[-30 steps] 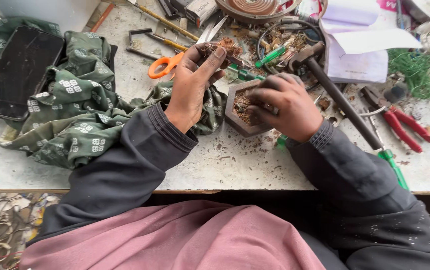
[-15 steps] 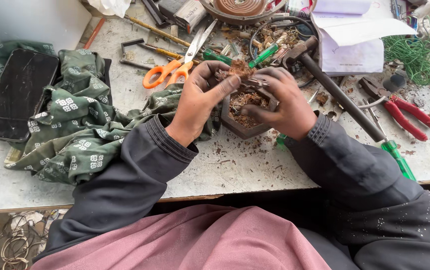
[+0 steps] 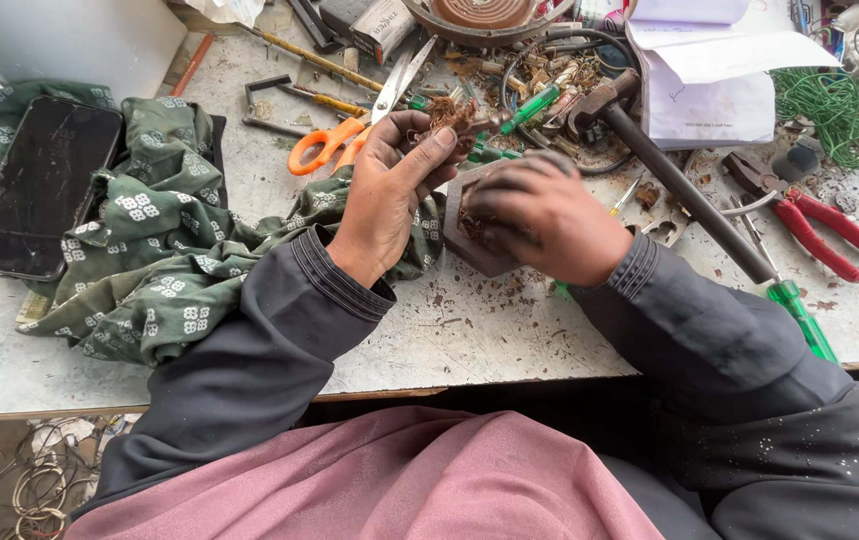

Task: The person disassembles a small electronic component, likely a motor or coil, using a hammer and screwdriver. They repeatedly strike the object to separate parts and scrape away debris, then use the screwdriver to pry and extract internal components. The work is performed at a cluttered workbench with various tools and materials visible.

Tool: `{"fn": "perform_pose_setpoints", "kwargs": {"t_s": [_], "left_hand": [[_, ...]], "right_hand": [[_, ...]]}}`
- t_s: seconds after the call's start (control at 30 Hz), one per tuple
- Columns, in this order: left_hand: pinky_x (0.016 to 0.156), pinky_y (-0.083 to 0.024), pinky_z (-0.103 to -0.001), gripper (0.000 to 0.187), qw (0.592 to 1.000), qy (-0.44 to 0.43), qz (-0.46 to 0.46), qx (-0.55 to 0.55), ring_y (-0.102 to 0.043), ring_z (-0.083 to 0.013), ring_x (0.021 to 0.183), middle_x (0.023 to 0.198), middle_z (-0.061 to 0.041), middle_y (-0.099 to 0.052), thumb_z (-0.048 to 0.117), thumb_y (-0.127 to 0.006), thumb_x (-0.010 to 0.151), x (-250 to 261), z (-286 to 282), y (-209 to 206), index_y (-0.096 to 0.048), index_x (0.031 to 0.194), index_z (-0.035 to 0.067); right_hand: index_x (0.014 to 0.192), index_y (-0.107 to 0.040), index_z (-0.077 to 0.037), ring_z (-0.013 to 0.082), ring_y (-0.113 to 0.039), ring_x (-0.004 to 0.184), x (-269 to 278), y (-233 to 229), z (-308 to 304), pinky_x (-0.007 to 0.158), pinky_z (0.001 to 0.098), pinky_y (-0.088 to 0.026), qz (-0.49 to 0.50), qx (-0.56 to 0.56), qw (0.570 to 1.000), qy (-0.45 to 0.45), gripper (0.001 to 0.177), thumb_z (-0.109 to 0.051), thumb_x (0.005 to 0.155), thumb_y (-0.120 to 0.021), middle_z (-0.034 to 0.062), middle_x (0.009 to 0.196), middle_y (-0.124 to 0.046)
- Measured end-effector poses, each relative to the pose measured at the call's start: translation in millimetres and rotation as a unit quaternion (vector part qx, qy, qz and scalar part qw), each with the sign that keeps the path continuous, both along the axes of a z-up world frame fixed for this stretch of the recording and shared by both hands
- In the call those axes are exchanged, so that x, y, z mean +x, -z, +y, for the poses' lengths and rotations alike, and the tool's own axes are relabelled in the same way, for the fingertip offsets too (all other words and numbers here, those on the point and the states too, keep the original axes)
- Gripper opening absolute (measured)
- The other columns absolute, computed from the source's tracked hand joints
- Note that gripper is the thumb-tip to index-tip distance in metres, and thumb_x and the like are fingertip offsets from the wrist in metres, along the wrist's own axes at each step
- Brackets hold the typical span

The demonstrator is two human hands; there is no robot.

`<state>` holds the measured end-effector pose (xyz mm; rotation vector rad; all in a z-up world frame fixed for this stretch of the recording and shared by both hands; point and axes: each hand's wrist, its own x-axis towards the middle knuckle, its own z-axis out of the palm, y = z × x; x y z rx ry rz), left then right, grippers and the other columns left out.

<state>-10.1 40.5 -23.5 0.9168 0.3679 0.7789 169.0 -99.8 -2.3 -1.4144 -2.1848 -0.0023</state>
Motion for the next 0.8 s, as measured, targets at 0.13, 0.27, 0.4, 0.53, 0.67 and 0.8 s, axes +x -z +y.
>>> {"fn": "perform_pose_setpoints", "kwargs": {"t_s": [0.13, 0.27, 0.4, 0.53, 0.67, 0.8], "left_hand": [[0.082, -0.061, -0.030, 0.029, 1.000, -0.007, -0.004, -0.009, -0.072, -0.0174, 0.095, 0.107, -0.008, -0.067, 0.009, -0.069, 0.099, 0.1, 1.8, -0.5, -0.051, 0.121, 0.005], [0.085, -0.062, -0.033, 0.041, 1.000, -0.005, -0.002, 0.003, -0.071, -0.0178, 0.096, 0.109, -0.009, -0.066, 0.008, -0.067, 0.099, -0.7, -0.8, -6.7, -0.045, 0.134, 0.006], [0.092, -0.062, -0.031, 0.048, 0.998, 0.051, 0.000, 0.047, -0.071, -0.0173, 0.102, 0.115, -0.010, -0.067, 0.007, -0.067, 0.095, -0.9, -8.0, -13.5, -0.047, 0.138, 0.006], [0.101, -0.057, -0.029, 0.043, 0.982, 0.102, -0.022, 0.158, -0.064, -0.0131, 0.114, 0.124, -0.007, -0.062, 0.002, -0.073, 0.098, -1.5, -16.8, -10.2, -0.054, 0.136, 0.000], [0.099, -0.058, -0.029, 0.042, 0.976, 0.116, 0.013, 0.183, -0.065, -0.0123, 0.113, 0.123, -0.007, -0.063, 0.002, -0.075, 0.095, -1.5, -21.5, -11.3, -0.054, 0.132, 0.001], [0.094, -0.059, -0.027, 0.041, 0.943, 0.053, 0.080, 0.318, -0.064, -0.0112, 0.112, 0.122, -0.007, -0.060, 0.005, -0.080, 0.092, -4.1, -26.4, -19.0, -0.058, 0.127, 0.001]], "right_hand": [[0.106, -0.076, -0.014, 0.0290, -0.058, 0.119, 2.2, -6.9, -4.0, 0.110, 0.0478, -0.043, -0.022, -0.042, 0.999, 0.020, 0.022, -0.018, 0.084, -0.079, 0.0064, 0.112, -0.069], [0.122, -0.068, -0.011, 0.0274, -0.058, 0.128, 7.0, -9.2, -5.2, 0.114, 0.0438, -0.045, 0.083, -0.031, 0.994, 0.065, 0.037, -0.017, 0.087, -0.080, 0.0096, 0.129, -0.065], [0.138, -0.058, -0.007, 0.0317, -0.054, 0.133, 7.1, -11.6, -8.7, 0.114, 0.0456, -0.045, 0.164, -0.008, 0.981, 0.100, 0.061, -0.023, 0.085, -0.085, 0.0148, 0.138, -0.058], [0.138, -0.059, -0.004, 0.0350, -0.054, 0.129, 9.9, -4.3, -7.7, 0.108, 0.0459, -0.046, 0.178, -0.009, 0.976, 0.122, 0.065, -0.024, 0.083, -0.087, 0.0198, 0.136, -0.057], [0.127, -0.065, -0.003, 0.0351, -0.060, 0.126, 13.9, 6.7, -6.6, 0.107, 0.0436, -0.048, 0.166, 0.045, 0.976, 0.134, 0.045, -0.017, 0.088, -0.082, 0.0177, 0.128, -0.065], [0.116, -0.070, -0.003, 0.0330, -0.063, 0.117, 14.1, 4.9, -5.9, 0.102, 0.0427, -0.050, 0.176, 0.045, 0.975, 0.128, 0.032, -0.014, 0.088, -0.080, 0.0144, 0.116, -0.070]]}}
